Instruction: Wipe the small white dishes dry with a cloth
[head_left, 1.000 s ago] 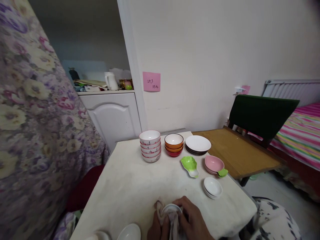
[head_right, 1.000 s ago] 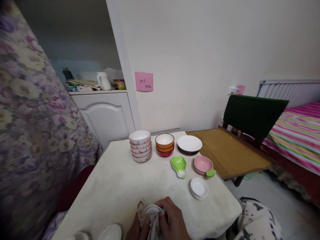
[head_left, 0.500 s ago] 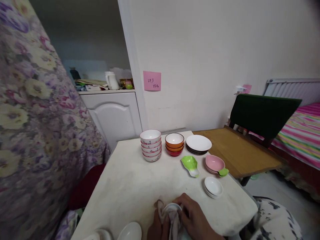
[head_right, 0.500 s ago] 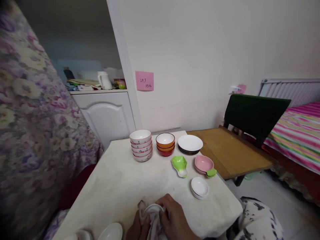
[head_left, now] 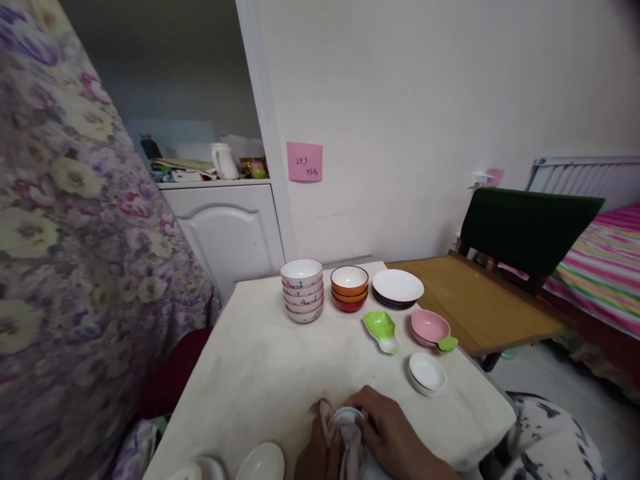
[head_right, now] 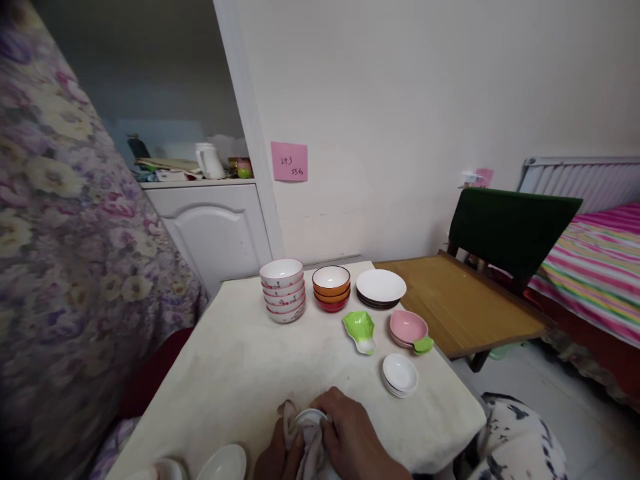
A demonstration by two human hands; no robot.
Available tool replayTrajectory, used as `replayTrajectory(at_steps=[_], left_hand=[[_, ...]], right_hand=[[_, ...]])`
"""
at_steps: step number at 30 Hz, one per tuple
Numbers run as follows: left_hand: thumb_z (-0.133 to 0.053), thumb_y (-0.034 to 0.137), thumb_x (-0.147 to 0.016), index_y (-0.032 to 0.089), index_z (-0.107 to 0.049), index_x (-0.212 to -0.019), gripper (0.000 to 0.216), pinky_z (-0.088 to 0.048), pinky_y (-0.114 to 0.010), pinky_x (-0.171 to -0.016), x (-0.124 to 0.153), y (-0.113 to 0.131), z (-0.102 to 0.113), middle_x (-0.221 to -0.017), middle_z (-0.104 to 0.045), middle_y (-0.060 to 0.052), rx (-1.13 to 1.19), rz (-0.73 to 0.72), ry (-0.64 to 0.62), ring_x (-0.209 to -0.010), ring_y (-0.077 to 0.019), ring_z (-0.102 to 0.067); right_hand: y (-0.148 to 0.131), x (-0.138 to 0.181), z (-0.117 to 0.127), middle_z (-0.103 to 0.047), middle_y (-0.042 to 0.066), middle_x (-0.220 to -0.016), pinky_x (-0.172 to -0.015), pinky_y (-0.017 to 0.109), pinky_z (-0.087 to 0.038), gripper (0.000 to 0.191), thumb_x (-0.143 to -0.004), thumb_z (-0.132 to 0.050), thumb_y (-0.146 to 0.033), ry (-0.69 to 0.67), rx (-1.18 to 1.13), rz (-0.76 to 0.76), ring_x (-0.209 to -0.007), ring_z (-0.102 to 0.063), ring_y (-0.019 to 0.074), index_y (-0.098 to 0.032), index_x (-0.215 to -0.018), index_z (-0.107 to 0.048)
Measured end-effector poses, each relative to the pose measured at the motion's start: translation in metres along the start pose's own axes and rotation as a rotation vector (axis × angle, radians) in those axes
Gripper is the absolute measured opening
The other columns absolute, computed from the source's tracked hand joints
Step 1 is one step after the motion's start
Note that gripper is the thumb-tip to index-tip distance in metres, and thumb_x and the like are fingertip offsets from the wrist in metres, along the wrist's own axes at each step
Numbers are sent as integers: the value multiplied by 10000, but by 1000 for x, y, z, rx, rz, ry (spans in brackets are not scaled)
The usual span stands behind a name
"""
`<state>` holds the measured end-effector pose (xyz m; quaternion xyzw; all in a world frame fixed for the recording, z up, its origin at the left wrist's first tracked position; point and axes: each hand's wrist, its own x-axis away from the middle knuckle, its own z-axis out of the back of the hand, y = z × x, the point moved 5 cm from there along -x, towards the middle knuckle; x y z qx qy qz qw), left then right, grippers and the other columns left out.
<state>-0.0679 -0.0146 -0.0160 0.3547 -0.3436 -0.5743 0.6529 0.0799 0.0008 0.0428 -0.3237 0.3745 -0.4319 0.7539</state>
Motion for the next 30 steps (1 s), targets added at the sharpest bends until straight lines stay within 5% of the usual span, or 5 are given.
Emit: replayTrajectory(at_steps=[6, 14, 19, 25, 30], left_hand=[[-235, 487, -889, 10, -319, -1396, 701, -479, -350, -836, 3, -4, 2, -1168, -668, -204, 136, 73, 130, -1011, -276, -659], [-223, 447, -895, 8, -336, -1378, 662, -480, -342, -751, 0, 0, 3, -1005, -726, -191, -120, 33, -68, -891, -281, -696], [-202, 399, -911, -36, -263, -1403, 660, -505, -351, -809, -1, -8, 3, -1174, -661, -240, 48, 40, 97, -965, -276, -682], [-235, 459, -897, 44, -312, -1414, 668, -480, -397, -722, -1, 1, 2, -986, -729, -187, -108, 43, -66, -851, -323, -697], [-198, 445, -890, -74, -265, -1395, 727, -474, -383, -809, 3, 11, 10, -1227, -612, -288, 3, 48, 35, -975, -314, -676]], right_hand=[[6, 6, -11, -612, 43, -898, -673, 270, -460, 252, -814, -484, -144, 138, -106, -76, -732, -578, 161, -186, -1043, -580], [-4, -3, 0, -638, 32, -939, -764, 281, -461, 282, -825, -465, -104, -20, 9, 29, -842, -609, 168, -241, -1002, -637], [7, 7, -13, -631, 60, -917, -676, 287, -472, 272, -830, -482, -176, 97, -89, -74, -724, -583, 172, -179, -1087, -568], [0, 1, -4, -664, 43, -940, -782, 294, -470, 274, -831, -437, -105, -12, -20, 2, -868, -620, 182, -225, -986, -629], [8, 4, -11, -631, 40, -935, -705, 275, -465, 320, -797, -491, -112, 82, -48, -50, -763, -590, 166, -219, -1082, -591]])
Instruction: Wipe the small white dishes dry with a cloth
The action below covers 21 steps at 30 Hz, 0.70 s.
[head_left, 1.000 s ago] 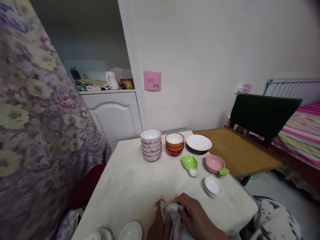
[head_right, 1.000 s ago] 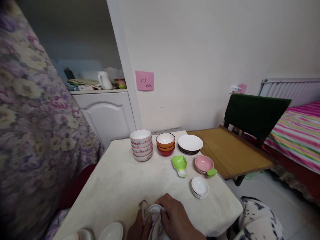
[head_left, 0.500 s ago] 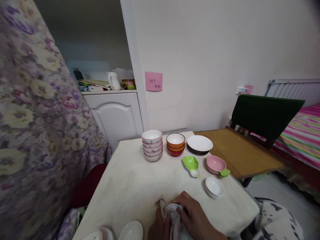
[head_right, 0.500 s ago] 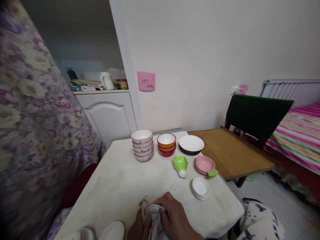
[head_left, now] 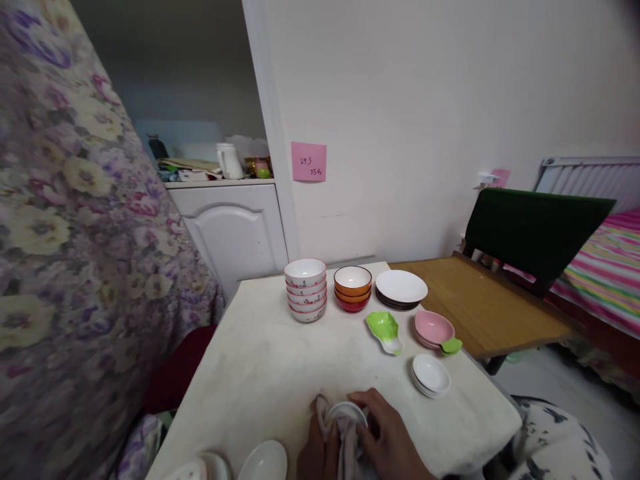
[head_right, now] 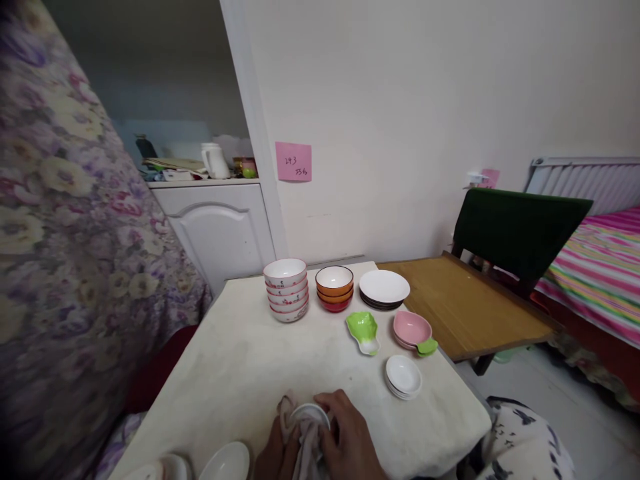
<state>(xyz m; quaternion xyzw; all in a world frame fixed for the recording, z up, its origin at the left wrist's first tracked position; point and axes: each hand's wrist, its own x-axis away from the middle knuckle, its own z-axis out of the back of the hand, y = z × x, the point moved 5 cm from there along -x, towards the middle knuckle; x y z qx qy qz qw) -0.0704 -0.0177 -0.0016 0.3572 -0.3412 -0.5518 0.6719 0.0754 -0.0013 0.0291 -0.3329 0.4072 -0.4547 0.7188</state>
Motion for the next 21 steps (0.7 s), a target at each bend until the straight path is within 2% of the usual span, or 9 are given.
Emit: replayTrajectory(at_steps=[3, 6, 9, 13, 16, 18, 21], left_hand=[[-210, 431, -883, -86, -275, -1383, 721, -469, -346, -820, 2, -2, -2, -1194, -634, -274, 65, 18, 29, -969, -284, -676], [-184, 441, -881, -19, -272, -1405, 703, -456, -373, -764, 1, -5, -8, -1027, -710, -207, -89, 31, -63, -887, -303, -686], [-180, 440, -882, 31, -263, -1421, 682, -448, -364, -755, -1, -5, -9, -1055, -712, -179, -170, 23, -98, -908, -296, -685], [-183, 460, -889, 17, -280, -1413, 693, -467, -352, -796, 0, -8, -5, -1091, -706, -190, -6, 28, 6, -926, -269, -686], [-211, 481, -878, -9, -326, -1379, 711, -468, -369, -825, 1, -13, -7, -1122, -684, -225, 54, 16, 42, -960, -288, -675], [-209, 480, -873, -8, -348, -1359, 702, -465, -356, -801, -1, -15, -11, -1090, -691, -221, -11, -4, 3, -952, -290, -675], [-172, 499, -876, 31, -298, -1396, 710, -455, -338, -698, -4, -17, -17, -980, -724, -176, -168, -8, -84, -843, -283, -696]], right_hand=[[3, 6, -3, -618, 31, -887, -646, 262, -453, 256, -816, -488, -160, 44, -75, -6, -707, -574, 159, -207, -1051, -581], [-4, 3, 4, -636, 25, -896, -720, 263, -458, 245, -823, -464, -124, -9, -61, 66, -799, -604, 161, -222, -988, -615], [-9, -3, 9, -649, 23, -921, -777, 271, -457, 279, -817, -460, -90, -87, 7, 86, -861, -612, 162, -239, -967, -642], [-4, 0, 2, -631, 51, -930, -711, 285, -470, 268, -834, -476, -178, -6, -16, 22, -784, -598, 172, -206, -1073, -596], [-2, 5, -1, -635, 58, -921, -698, 288, -480, 267, -819, -482, -197, 20, -78, 16, -773, -600, 178, -185, -1068, -578], [-7, 4, 3, -649, 49, -931, -761, 288, -480, 253, -833, -457, -165, -14, -69, 59, -845, -614, 178, -205, -1035, -604], [-11, -1, 10, -669, 24, -940, -795, 281, -471, 286, -836, -446, -108, -97, 7, 83, -875, -621, 167, -248, -987, -646]])
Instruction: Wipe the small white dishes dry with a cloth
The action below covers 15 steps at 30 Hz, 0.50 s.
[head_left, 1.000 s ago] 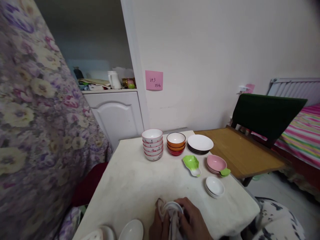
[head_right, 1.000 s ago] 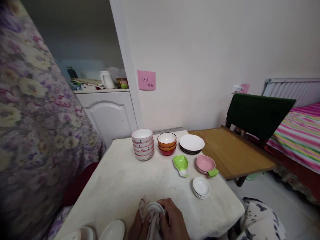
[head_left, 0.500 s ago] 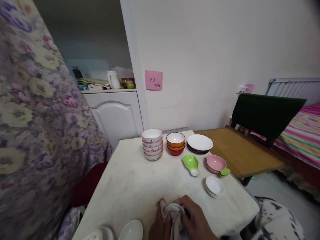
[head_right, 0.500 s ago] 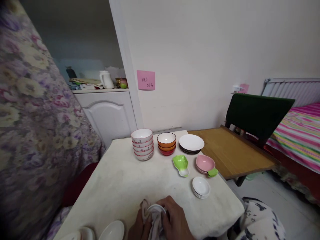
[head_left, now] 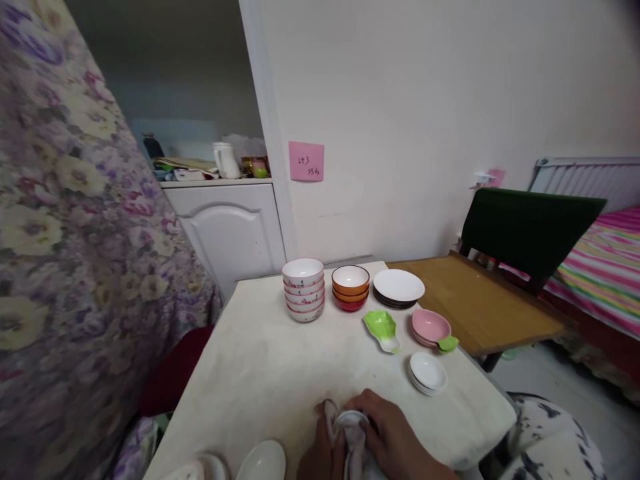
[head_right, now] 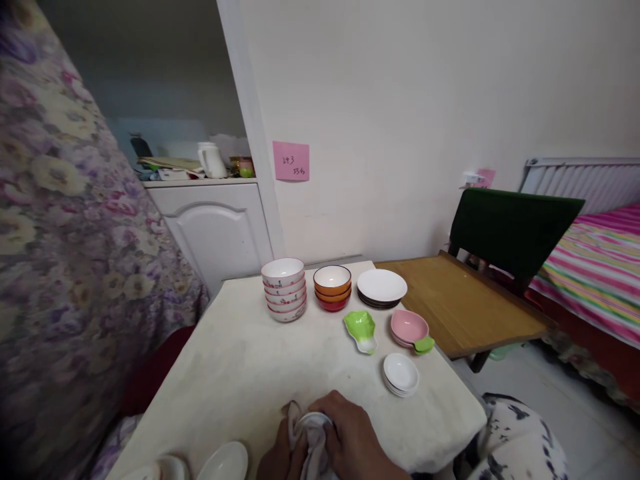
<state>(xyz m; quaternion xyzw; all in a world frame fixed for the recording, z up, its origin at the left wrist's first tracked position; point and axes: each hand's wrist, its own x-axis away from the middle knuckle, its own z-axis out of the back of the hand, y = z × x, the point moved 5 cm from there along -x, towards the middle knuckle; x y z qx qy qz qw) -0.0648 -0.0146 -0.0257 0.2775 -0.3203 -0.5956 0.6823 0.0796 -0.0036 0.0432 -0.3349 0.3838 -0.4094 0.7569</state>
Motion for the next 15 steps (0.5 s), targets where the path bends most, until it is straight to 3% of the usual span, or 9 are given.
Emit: replayTrajectory(at_steps=[6, 10, 15], left_hand=[[-172, 481, -878, -40, -276, -1391, 739, -471, -355, -783, 2, 2, 10, -1137, -673, -242, 166, 12, 118, -923, -294, -685], [-164, 444, -874, -78, -271, -1378, 733, -459, -392, -838, 5, 7, 12, -1175, -641, -281, 97, 17, 56, -1002, -313, -663], [-150, 487, -877, 12, -297, -1401, 722, -467, -431, -770, 4, 14, 14, -1029, -713, -225, 0, -2, -38, -921, -345, -684]], right_hand=[[12, 5, -10, -636, 46, -932, -702, 280, -476, 334, -797, -493, -121, 128, -37, -100, -763, -593, 166, -195, -1115, -567], [7, 4, -9, -643, 26, -885, -695, 265, -464, 268, -796, -458, -92, 84, -49, -76, -763, -595, 158, -204, -992, -603], [1, -4, 0, -667, 19, -927, -778, 286, -471, 304, -781, -463, -63, -9, 48, -41, -856, -620, 168, -235, -963, -636]])
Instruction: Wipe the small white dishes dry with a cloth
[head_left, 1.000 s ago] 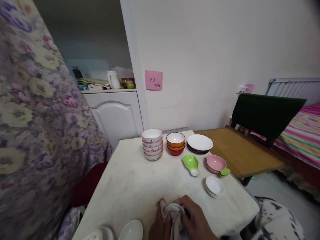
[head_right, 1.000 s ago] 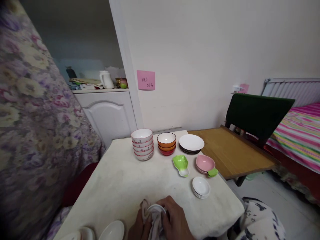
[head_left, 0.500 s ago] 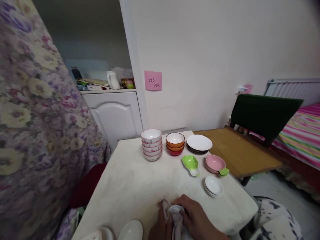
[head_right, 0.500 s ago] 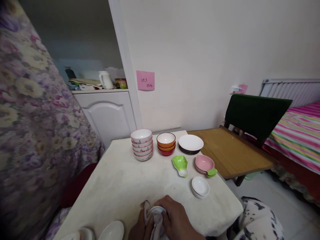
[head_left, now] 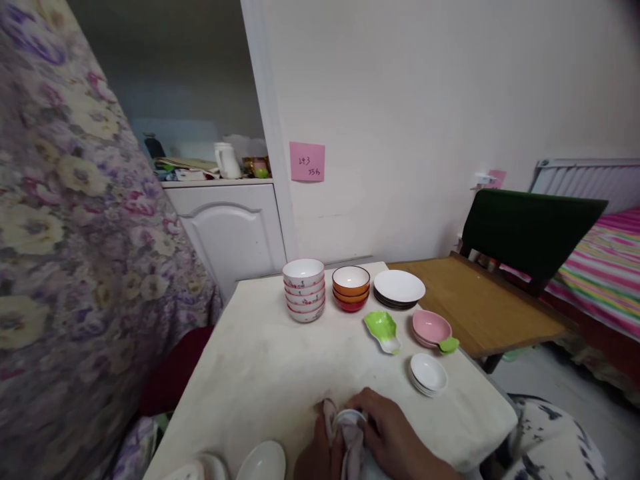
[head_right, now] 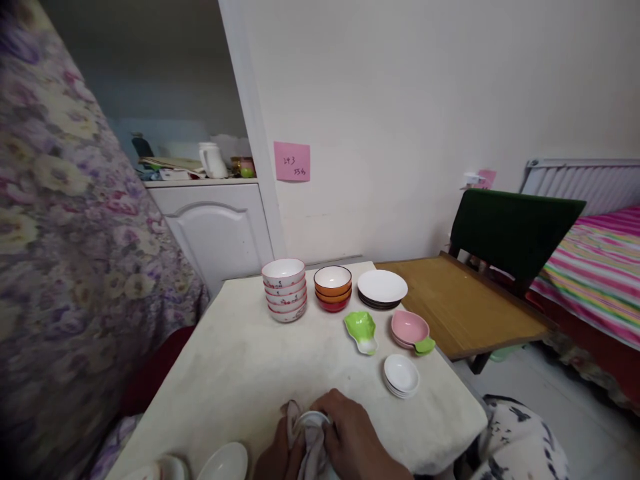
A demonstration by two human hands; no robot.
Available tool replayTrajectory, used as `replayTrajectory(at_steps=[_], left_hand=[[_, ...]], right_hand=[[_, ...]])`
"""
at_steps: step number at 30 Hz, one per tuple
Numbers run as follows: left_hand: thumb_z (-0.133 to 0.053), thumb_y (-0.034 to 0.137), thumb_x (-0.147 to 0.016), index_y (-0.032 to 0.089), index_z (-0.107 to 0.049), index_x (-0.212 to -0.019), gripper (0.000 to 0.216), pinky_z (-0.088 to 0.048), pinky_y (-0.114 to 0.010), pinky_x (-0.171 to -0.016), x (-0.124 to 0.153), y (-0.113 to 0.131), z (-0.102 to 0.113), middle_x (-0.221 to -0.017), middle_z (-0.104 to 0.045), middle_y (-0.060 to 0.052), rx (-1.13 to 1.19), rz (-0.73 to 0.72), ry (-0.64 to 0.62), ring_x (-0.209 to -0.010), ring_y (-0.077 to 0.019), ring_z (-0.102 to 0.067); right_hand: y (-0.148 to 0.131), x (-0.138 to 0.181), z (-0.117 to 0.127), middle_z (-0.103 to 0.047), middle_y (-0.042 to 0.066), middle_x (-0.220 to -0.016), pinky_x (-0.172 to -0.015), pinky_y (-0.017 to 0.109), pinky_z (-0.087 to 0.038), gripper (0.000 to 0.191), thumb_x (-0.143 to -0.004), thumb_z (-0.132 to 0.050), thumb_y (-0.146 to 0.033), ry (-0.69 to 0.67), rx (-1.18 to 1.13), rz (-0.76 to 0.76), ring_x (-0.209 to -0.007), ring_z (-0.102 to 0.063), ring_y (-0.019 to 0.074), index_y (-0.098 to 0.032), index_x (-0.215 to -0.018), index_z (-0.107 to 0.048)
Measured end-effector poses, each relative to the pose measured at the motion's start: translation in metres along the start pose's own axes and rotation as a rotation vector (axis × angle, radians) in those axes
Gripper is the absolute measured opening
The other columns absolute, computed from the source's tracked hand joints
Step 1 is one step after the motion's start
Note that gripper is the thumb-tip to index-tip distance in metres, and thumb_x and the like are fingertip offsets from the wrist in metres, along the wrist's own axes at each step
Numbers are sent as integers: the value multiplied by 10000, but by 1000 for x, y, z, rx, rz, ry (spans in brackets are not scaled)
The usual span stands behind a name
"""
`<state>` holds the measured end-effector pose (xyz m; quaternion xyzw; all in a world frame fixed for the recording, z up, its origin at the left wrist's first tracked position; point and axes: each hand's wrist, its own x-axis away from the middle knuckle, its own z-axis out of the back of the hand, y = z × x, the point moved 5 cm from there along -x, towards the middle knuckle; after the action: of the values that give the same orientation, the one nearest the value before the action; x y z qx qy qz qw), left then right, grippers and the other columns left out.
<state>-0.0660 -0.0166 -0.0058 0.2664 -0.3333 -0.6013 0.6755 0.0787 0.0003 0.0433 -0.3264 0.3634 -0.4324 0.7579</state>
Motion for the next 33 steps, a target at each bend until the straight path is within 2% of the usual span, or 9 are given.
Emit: replayTrajectory(at_steps=[6, 11, 13, 18, 20, 23, 27, 30, 33], left_hand=[[-185, 409, -879, -66, -290, -1374, 695, -473, -384, -812, 3, -3, 1, -1065, -689, -257, 155, 22, 120, -915, -289, -683], [-199, 446, -893, 20, -320, -1383, 661, -471, -335, -688, 2, 3, 0, -979, -723, -184, -16, -16, -41, -816, -269, -695], [-242, 466, -889, 47, -365, -1362, 644, -473, -323, -684, 0, 4, 2, -966, -730, -168, -30, -31, -60, -828, -271, -699], [-171, 454, -892, -12, -316, -1378, 689, -487, -379, -742, -1, -4, 5, -984, -721, -215, 95, 27, 127, -832, -293, -698], [-155, 459, -889, -34, -339, -1358, 705, -486, -383, -736, -1, -6, 1, -961, -722, -224, 99, 25, 126, -813, -294, -694], [-225, 471, -867, 13, -413, -1311, 665, -489, -370, -771, -2, -5, -1, -994, -722, -198, 115, 23, 123, -862, -286, -687], [-373, 488, -784, 47, -391, -1310, 687, -475, -328, -895, -5, -7, -4, -1172, -668, -175, 303, 60, 156, -1062, -266, -634], [-514, 455, -637, 35, -374, -1296, 794, -467, -335, -925, -8, -12, -10, -1169, -661, -172, 403, 80, 153, -1079, -276, -624], [-546, 422, -568, 17, -370, -1286, 843, -458, -355, -938, -10, -12, -11, -1171, -649, -192, 421, 84, 152, -1077, -284, -620]], right_hand=[[6, 7, -11, -667, 82, -1031, -847, 328, -499, 349, -809, -470, -127, 95, -120, -4, -940, -632, 198, -191, -1140, -562], [-4, 2, -2, -692, 40, -976, -805, 312, -502, 315, -838, -424, -107, -51, 11, 28, -891, -644, 186, -252, -1019, -639], [-3, 1, -1, -687, 38, -953, -791, 317, -500, 306, -850, -426, -125, -83, 46, 16, -873, -644, 189, -256, -1011, -651], [11, 8, -10, -649, 79, -1023, -817, 332, -495, 358, -819, -486, -153, 76, -76, -31, -901, -626, 199, -199, -1167, -556], [12, 9, -13, -651, 67, -977, -789, 315, -494, 309, -831, -471, -154, 82, -106, -8, -871, -624, 189, -202, -1117, -577], [6, 6, -9, -657, 45, -953, -815, 299, -478, 321, -826, -451, -103, 52, -103, 46, -899, -620, 174, -228, -1073, -613], [6, 1, -4, -644, 51, -949, -784, 302, -479, 308, -796, -474, -87, 81, -130, -29, -879, -613, 181, -217, -1027, -629], [11, 0, -6, -652, 61, -925, -744, 311, -478, 266, -778, -495, -109, 111, -163, -89, -840, -613, 194, -194, -991, -631], [15, -1, -9, -676, 52, -855, -706, 308, -475, 187, -828, -489, -189, 78, -198, -143, -780, -618, 193, -187, -936, -641]])
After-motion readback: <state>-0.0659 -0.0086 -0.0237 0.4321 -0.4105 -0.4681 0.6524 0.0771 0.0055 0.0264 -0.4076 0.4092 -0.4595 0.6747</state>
